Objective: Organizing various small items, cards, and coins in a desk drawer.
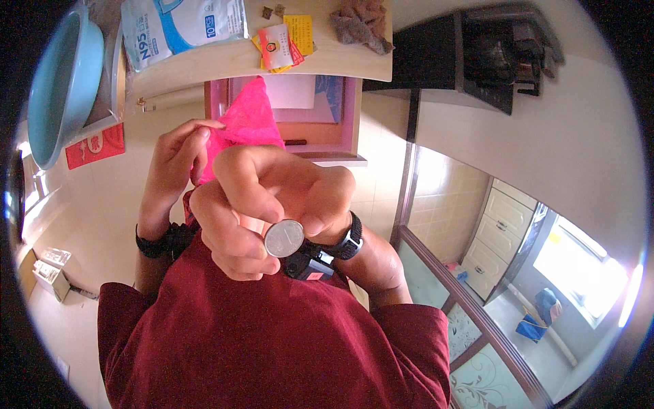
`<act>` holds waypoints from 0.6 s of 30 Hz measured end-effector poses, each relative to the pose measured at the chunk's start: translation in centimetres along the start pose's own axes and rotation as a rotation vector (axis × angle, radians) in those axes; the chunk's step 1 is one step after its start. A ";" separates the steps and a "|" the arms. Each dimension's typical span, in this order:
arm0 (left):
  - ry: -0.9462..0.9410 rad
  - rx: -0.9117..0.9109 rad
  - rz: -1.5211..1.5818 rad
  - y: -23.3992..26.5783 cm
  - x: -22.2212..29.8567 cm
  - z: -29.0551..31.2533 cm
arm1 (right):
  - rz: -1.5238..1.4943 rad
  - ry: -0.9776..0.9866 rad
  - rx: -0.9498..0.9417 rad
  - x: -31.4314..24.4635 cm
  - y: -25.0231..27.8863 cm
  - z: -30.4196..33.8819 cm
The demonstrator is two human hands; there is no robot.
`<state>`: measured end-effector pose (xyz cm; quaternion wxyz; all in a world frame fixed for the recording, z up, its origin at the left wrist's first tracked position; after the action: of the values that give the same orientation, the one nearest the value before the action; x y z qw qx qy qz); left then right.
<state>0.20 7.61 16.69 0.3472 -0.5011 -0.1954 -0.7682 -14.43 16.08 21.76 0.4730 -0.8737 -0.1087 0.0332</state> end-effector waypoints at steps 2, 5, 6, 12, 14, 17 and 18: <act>0.006 0.000 0.007 0.0 0.1 0.1 | -0.012 -0.003 0.009 0.1 0.0 0.0; 0.010 -0.008 0.010 -0.2 0.2 0.0 | 0.003 0.011 0.011 -0.1 -0.2 0.1; 0.011 -0.007 0.010 -0.2 0.2 0.0 | 0.007 -0.036 0.009 -0.3 -0.2 0.3; 0.016 -0.007 -0.001 -0.2 0.2 0.0 | 0.022 -0.090 0.016 -0.4 -0.1 0.6; 0.017 -0.003 -0.005 -0.1 0.1 0.0 | 0.030 -0.095 0.026 -0.3 -0.1 0.6; 0.007 -0.003 0.003 -0.2 0.1 0.1 | 0.016 -0.088 0.010 -0.3 -0.2 0.5; 0.009 -0.002 0.002 -0.2 0.0 0.1 | 0.013 -0.091 0.022 -0.3 -0.2 0.6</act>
<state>0.08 7.79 16.73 0.3484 -0.4983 -0.1927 -0.7702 -14.85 16.59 21.61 0.4768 -0.8668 -0.1239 0.0772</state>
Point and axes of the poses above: each hand's wrist, its own z-axis away from the middle knuckle, its own y-axis out of the back of the hand, x = y × z, the point moved 1 cm from there along -z, towards the middle knuckle, and after that the axes turned 5 degrees about z, right-handed, at the moved point
